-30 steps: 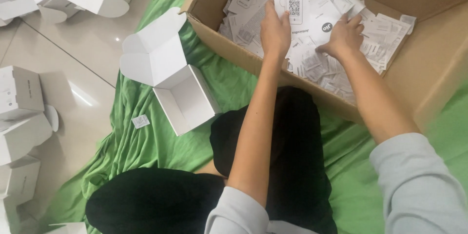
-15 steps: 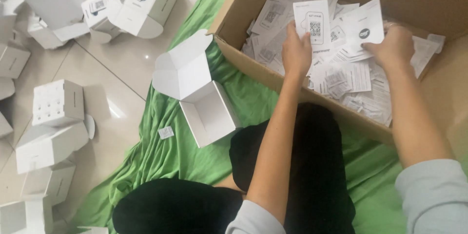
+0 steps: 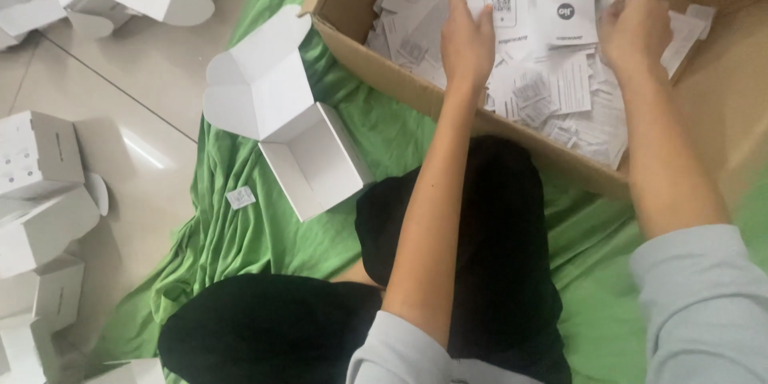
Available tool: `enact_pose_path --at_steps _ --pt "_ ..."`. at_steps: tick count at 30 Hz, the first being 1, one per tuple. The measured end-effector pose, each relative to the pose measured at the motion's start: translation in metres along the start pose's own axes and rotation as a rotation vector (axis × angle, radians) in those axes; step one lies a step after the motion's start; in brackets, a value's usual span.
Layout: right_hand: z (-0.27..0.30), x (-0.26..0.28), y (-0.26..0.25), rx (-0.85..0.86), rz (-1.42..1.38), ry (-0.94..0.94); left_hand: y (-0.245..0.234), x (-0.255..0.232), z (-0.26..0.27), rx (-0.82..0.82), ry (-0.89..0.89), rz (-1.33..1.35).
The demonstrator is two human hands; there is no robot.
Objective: The person packages products by retrieving cardboard inserts from a basket, placing them inside white boxes, adding printed manuals from a large box, and then closing the boxes.
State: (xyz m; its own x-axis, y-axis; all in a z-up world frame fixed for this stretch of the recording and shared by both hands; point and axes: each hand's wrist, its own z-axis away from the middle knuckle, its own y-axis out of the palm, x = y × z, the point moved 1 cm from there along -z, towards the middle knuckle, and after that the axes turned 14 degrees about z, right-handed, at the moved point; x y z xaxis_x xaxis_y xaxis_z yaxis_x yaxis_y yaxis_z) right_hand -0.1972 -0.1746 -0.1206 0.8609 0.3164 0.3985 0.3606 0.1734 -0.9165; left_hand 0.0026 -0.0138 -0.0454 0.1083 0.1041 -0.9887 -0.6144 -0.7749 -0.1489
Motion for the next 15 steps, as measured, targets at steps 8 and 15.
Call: enact_pose_path --at_steps 8,15 --pt "0.015 0.068 0.005 0.331 0.32 -0.146 0.008 0.006 -0.016 0.04 0.111 0.046" --pt "0.004 0.049 0.024 0.267 0.355 -0.132 0.008 0.018 -0.022 0.031 0.061 0.047"
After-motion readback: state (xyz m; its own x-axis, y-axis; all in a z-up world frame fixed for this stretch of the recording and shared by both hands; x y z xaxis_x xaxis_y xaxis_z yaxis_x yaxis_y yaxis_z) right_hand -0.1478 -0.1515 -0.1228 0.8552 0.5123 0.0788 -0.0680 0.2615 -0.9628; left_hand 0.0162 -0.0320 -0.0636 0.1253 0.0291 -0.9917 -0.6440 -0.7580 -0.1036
